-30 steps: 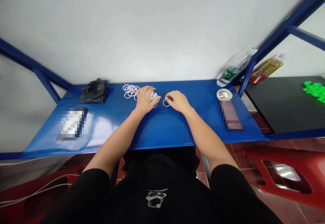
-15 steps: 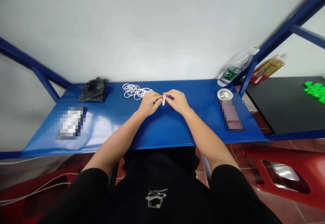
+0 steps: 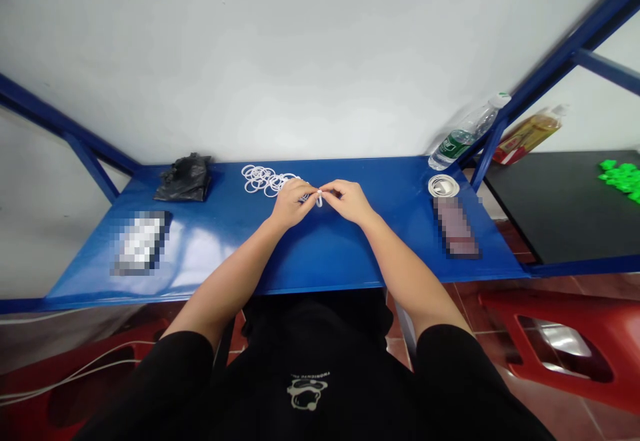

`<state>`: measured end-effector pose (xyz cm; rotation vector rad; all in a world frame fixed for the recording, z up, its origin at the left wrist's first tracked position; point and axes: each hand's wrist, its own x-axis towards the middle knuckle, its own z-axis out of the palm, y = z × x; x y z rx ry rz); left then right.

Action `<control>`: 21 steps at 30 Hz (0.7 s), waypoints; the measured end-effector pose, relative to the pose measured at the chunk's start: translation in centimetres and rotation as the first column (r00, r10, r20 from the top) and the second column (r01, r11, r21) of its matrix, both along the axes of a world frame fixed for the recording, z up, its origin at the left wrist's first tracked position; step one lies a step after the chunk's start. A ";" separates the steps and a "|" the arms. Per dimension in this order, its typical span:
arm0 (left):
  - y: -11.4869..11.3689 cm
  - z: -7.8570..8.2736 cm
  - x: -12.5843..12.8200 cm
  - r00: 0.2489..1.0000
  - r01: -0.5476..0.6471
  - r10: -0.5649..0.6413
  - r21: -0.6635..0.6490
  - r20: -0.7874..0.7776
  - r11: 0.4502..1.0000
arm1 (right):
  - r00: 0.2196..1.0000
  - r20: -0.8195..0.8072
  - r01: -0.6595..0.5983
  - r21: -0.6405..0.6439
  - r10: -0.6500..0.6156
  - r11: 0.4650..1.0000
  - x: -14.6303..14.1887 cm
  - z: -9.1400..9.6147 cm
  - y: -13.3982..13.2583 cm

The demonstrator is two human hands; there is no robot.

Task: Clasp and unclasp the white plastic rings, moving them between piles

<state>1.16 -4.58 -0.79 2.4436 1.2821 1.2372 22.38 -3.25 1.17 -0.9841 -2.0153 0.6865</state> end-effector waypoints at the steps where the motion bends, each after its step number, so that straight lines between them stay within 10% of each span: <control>1: 0.0 0.0 0.0 1.000 0.006 -0.006 -0.013 -0.007 1.000 | 1.000 0.006 0.004 -0.025 -0.004 1.000 0.1 0.0 0.1; 21: 0.8 -0.8 -0.2 0.998 0.043 -0.044 -0.037 -0.044 0.998 | 0.991 -0.131 -0.016 -0.180 -0.008 0.983 -0.3 -0.9 0.3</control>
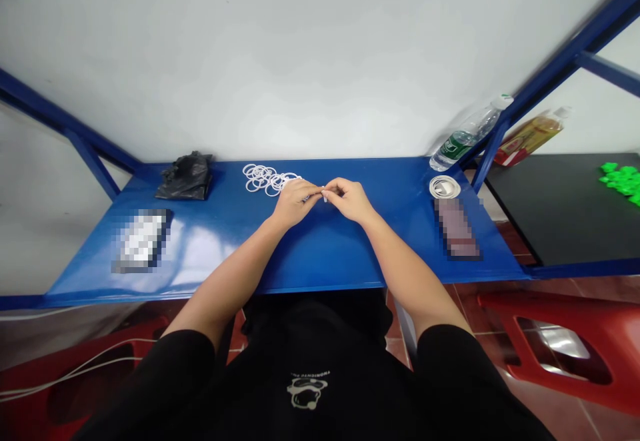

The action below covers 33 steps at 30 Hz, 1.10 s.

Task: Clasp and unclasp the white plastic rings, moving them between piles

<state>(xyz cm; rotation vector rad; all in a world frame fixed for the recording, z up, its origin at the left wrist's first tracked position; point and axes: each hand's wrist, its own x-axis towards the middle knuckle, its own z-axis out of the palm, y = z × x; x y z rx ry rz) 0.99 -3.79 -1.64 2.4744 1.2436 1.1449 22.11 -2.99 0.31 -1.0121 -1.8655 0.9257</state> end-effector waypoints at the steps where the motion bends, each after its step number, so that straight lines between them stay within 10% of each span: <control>1: -0.1 0.1 0.0 1.000 0.005 -0.005 -0.006 -0.010 1.000 | 1.000 0.012 0.018 0.006 -0.018 1.000 0.1 0.0 0.1; 10: 0.0 0.6 -1.6 0.911 -0.413 0.413 -0.027 0.002 0.910 | 0.757 0.513 0.292 0.290 -0.405 0.911 3.4 1.0 1.9; 16: 0.3 0.2 -2.0 0.881 -0.474 0.473 -0.056 -0.019 0.879 | 0.615 0.582 0.485 0.253 -0.532 0.837 5.4 1.1 3.1; 33: -0.1 0.2 -1.1 0.923 -0.385 0.383 -0.064 -0.031 0.921 | 0.944 0.301 0.084 0.167 -0.132 0.982 0.7 -1.0 1.1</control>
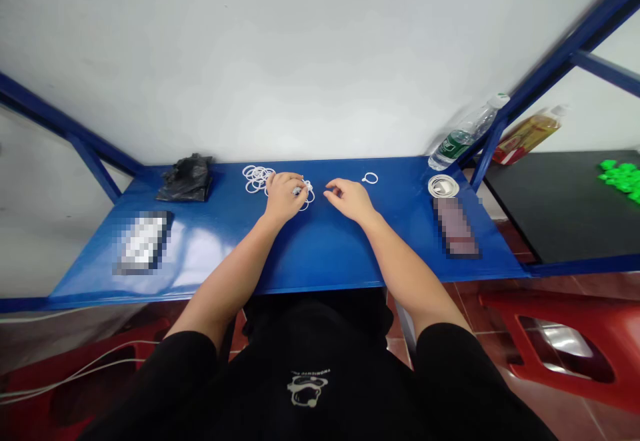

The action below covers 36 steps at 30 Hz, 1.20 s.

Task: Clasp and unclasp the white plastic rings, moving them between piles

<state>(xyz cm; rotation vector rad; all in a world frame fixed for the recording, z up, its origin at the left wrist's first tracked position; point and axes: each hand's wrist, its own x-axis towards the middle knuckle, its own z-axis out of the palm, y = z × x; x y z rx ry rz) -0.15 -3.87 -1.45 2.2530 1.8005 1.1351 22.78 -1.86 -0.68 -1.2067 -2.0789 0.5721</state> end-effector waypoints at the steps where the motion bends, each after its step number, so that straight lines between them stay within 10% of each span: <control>1: -0.1 0.0 0.1 1.000 0.020 -0.020 0.015 -0.008 1.000 | 0.999 -0.028 -0.031 0.002 0.031 1.000 -0.4 -0.2 -0.2; 13: -1.2 0.7 1.3 0.969 0.247 -0.245 0.139 -0.025 0.959 | 0.977 -0.168 -0.112 0.133 0.134 0.985 -0.9 0.9 -1.4; 36: -0.5 0.1 1.2 0.881 0.453 -0.467 0.154 0.069 0.878 | 0.862 -0.492 -0.277 -0.264 0.118 0.924 -0.9 0.5 -0.9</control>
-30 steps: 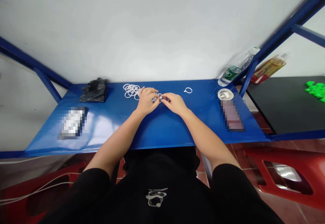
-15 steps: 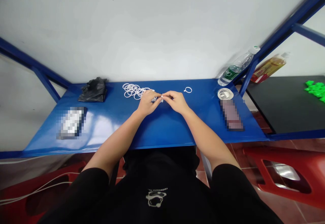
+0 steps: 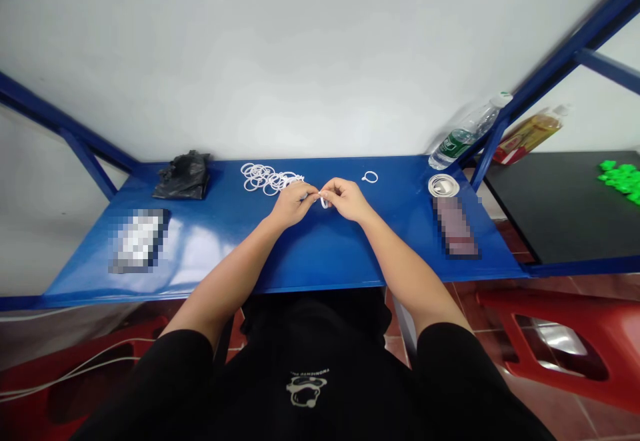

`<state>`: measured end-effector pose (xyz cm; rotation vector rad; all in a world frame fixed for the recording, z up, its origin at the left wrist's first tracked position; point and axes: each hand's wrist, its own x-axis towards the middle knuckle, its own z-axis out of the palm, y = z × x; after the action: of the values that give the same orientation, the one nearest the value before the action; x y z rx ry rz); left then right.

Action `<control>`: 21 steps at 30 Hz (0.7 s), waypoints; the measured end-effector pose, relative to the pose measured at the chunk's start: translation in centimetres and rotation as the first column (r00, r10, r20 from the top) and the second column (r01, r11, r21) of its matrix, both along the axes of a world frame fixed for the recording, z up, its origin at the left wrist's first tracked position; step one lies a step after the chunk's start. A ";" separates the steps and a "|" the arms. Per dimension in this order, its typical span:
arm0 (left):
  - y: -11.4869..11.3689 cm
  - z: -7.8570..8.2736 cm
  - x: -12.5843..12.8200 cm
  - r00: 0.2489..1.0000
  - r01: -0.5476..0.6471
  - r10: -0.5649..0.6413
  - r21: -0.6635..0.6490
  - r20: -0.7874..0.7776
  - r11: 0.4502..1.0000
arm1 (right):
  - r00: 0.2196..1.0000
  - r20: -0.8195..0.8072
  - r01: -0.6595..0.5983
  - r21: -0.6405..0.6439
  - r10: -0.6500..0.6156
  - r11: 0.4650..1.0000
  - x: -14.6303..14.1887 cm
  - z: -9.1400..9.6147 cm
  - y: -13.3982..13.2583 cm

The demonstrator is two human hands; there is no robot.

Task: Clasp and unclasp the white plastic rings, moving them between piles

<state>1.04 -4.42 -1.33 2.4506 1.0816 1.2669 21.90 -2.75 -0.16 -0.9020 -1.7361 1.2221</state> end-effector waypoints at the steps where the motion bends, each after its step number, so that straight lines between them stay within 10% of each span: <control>1: 0.0 0.0 0.0 1.000 0.000 0.000 0.001 -0.003 1.000 | 1.000 -0.001 0.005 0.004 -0.005 1.000 -0.1 -0.1 0.0; 7: 0.4 0.0 -0.5 0.981 -0.175 0.176 0.022 -0.080 0.984 | 0.940 0.280 0.113 0.279 -0.193 0.954 1.3 1.2 0.3; 11: 0.9 -0.5 -1.5 0.921 -0.384 0.385 0.022 -0.060 0.923 | 0.654 0.545 0.255 0.494 -0.525 0.831 4.5 2.7 1.4; 16: 1.3 -1.7 -2.2 0.890 -0.456 0.454 -0.041 -0.044 0.889 | 0.404 0.706 0.424 0.419 -0.582 0.803 7.9 2.6 3.2; 21: 1.2 -2.1 -1.9 0.899 -0.437 0.433 -0.069 -0.067 0.897 | 0.450 0.675 0.492 0.359 -0.585 0.793 8.1 2.3 3.6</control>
<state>-0.85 -3.18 -3.41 2.2620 1.7346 1.2401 30.00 0.83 2.16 -1.9291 -1.8368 0.2625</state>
